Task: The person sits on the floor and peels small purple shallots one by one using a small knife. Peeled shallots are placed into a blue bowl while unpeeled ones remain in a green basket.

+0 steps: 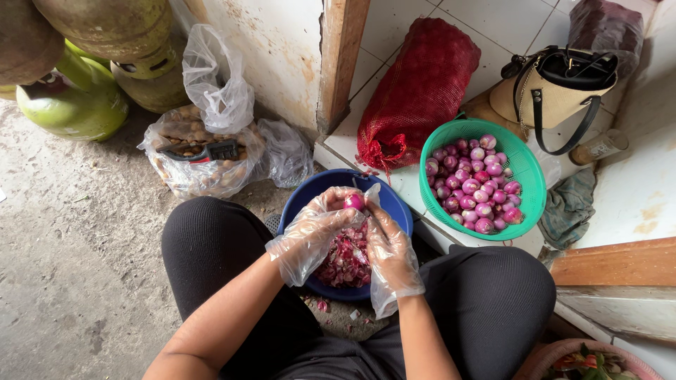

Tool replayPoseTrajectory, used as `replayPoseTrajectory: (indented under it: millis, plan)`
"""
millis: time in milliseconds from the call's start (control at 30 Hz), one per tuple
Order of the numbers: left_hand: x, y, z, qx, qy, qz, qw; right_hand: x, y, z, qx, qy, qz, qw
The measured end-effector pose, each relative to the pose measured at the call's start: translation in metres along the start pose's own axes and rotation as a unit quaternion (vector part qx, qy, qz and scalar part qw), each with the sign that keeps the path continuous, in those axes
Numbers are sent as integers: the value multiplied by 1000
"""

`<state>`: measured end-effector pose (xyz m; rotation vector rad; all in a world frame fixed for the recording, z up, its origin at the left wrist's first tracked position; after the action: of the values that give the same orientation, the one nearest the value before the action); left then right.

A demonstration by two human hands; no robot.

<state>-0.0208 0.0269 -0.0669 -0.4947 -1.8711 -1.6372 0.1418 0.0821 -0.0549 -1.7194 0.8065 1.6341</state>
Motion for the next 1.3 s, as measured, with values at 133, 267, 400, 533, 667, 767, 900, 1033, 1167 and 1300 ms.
replayPoseTrajectory:
  millis: [133, 267, 400, 533, 667, 767, 900, 1033, 1167, 1300]
  plan:
    - [-5, -4, -1, 4, -7, -8, 1000, -1, -3, -1, -10, -4, 56, 998]
    - [-6, -6, 3, 9, 1, -7, 1000, 0, -4, -3, -27, 33, 64, 997]
    - [-2, -3, 0, 8, 20, 6, 1000, 2, -6, 1, -3, -34, -56, 998]
    - [4, 3, -8, 14, 11, 1, 1000, 4, -8, 4, -10, -56, -16, 998]
    - [9, 7, -10, 13, 9, -9, 1000, 3, -8, 2, -7, -4, 13, 1000]
    - [10, 10, -10, 10, 2, -6, 1000, -7, -7, 2, 12, -104, -117, 988]
    - [11, 16, -10, 15, -7, 4, 1000, -12, -10, 3, 52, -18, -157, 986]
    - [23, 26, -15, -14, -12, 28, 999, -16, -16, 4, 88, 32, -120, 988]
    - [32, 34, -20, -37, 2, 12, 999, -14, -21, 1, 65, 49, -51, 995]
    - [32, 35, -18, -20, 3, 45, 999, 0, -15, 0, -39, 29, 92, 995]
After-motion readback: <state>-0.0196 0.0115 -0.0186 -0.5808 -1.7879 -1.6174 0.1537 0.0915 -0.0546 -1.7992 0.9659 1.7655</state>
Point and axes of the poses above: each hand's wrist, its own z-axis towards the middle knuckle, its own y-axis out of the palm, x = y × z, the point moved 2 cm from there along z, towards the middle knuckle, and after that the axes turned 3 degrees about -z, right-handed, at the moved point
